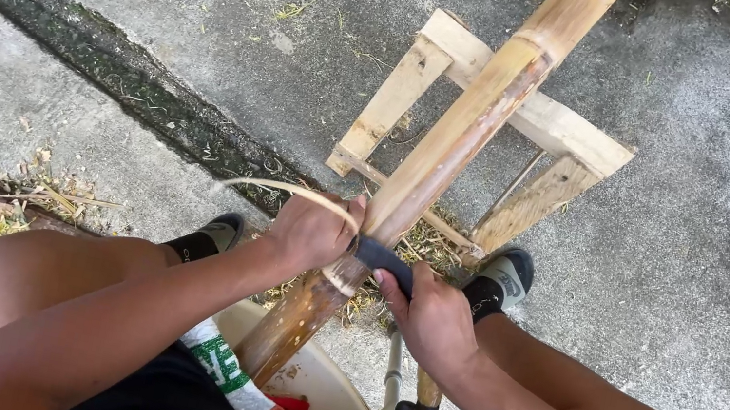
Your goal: The recorder is scraping the outer skin off a bamboo pole using a curved blade.
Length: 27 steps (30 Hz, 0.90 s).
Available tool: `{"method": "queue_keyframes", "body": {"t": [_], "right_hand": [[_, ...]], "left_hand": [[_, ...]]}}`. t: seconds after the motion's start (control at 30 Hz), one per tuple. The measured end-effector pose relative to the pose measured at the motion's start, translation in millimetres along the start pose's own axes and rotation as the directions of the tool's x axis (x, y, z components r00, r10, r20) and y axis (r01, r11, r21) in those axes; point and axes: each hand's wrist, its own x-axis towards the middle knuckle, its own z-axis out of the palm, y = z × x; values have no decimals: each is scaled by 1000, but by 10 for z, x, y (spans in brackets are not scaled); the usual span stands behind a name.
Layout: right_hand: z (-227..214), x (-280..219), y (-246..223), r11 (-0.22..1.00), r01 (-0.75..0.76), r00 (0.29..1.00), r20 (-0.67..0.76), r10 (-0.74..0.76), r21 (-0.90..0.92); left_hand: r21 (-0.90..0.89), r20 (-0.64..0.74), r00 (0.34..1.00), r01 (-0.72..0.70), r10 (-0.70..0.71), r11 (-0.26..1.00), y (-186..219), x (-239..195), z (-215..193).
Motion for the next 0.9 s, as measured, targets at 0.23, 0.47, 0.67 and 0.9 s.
{"method": "queue_keyframes", "body": {"t": [0.23,0.47,0.67,0.9], "right_hand": [[54,-97,-100,1000,-18,996,91,17,8],[68,-129,-126,997,-27,993,121,19,67],[86,-132,-140,993,-69,982,183,50,99],[49,-110,-167,989,-91,975,210,65,114]], "left_hand": [[-22,-6,999,-35,35,999,-20,-239,-51],[6,33,999,10,-11,1000,-12,-293,-96],[27,107,990,87,-89,996,-7,-316,-108],[68,77,997,12,-17,998,-55,-341,-76]]}}
